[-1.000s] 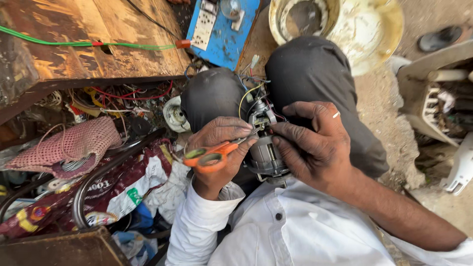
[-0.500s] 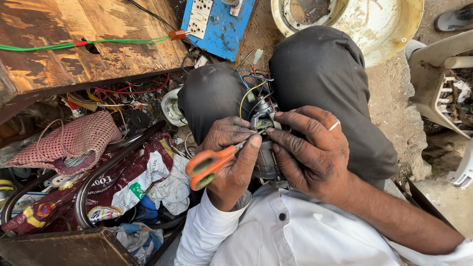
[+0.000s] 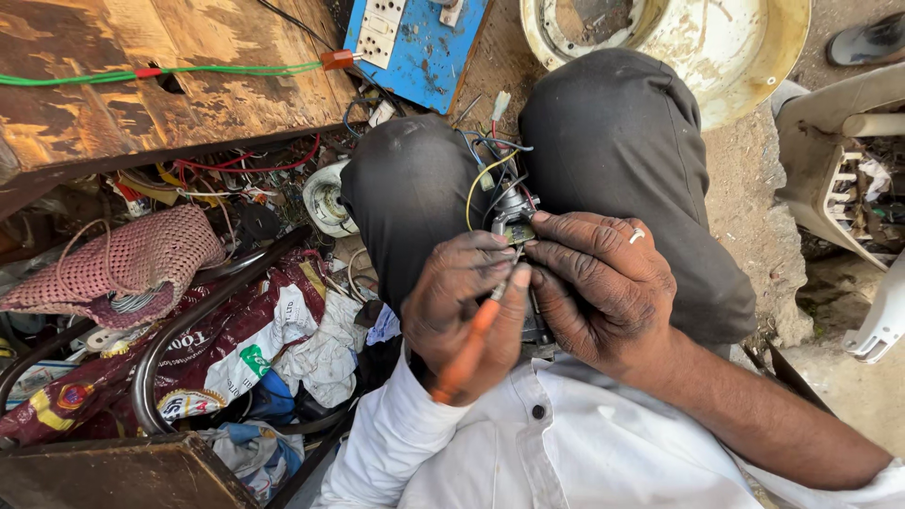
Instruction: The person sits on the ground with an electric motor on their lap and reassembles it, routing and connecting wires, cutting wire insulation with scissors, and tightening components with pliers and a screwdriver before setting the motor down on the floor.
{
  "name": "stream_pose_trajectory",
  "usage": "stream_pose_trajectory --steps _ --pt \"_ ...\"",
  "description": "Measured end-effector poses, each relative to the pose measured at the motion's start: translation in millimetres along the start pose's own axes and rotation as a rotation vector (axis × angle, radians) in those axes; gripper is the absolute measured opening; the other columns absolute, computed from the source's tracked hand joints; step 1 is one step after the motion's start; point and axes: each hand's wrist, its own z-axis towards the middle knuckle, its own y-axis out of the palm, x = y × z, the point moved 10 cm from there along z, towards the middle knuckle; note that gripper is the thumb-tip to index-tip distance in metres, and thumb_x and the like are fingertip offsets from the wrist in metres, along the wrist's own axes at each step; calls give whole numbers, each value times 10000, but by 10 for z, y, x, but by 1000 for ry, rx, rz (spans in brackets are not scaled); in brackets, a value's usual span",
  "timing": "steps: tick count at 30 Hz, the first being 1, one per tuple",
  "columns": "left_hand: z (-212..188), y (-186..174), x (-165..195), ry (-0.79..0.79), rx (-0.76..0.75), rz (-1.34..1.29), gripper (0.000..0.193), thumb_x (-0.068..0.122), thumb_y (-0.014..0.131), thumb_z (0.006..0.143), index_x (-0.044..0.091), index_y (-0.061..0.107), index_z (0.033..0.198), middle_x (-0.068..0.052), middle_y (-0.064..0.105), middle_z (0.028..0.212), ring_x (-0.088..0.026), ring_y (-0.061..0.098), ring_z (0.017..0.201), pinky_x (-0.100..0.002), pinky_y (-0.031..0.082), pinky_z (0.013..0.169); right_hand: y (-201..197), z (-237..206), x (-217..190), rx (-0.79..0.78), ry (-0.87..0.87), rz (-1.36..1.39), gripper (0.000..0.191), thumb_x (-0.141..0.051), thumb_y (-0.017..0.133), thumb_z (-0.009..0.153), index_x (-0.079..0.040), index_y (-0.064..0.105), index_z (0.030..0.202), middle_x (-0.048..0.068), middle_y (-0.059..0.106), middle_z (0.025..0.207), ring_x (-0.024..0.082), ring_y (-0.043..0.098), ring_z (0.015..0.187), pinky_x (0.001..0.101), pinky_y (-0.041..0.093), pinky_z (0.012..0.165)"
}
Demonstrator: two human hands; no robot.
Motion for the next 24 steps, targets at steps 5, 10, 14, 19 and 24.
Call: stream_pose_trajectory --steps 5,10,14,19,24 --pt "44 79 227 154 -104 204 304 -36 807 900 23 590 1106 -150 658 1104 -346 714 1088 -425 616 983 28 -12 73 -28 51 29 222 -11 744 874 -5 728 1095 157 715 1188 280 715 1087 367 539 941" --pt "67 70 235 164 -73 222 300 -27 821 898 25 598 1092 -145 687 1096 -340 727 1117 -424 622 995 32 1 87 -40 77 -3 229 -18 745 883 -9 733 1111 159 712 1218 266 701 1086 358 530 937" --pt "51 -49 91 60 -22 94 252 -16 803 921 50 606 1063 -113 715 1060 -308 740 1111 -394 617 990 25 -1 46 -27 70 -21 215 -40 770 876 -29 735 1088 148 712 1203 263 702 1085 357 526 938" --pt "7 -123 -81 -73 -21 -50 208 -24 773 958 35 610 1074 -142 726 1098 -293 738 1129 -367 605 998 48 -10 12 -33 55 -18 215 -35 777 893 -33 733 1104 138 710 1205 270 696 1109 354 534 956" --pt "15 -132 -210 -116 -44 -204 177 -43 739 995 32 608 1086 -153 734 1064 -286 736 1142 -373 594 1039 61 -19 0 -24 41 -21 223 -31 764 889 -26 725 1108 144 709 1210 278 695 1106 361 526 957"
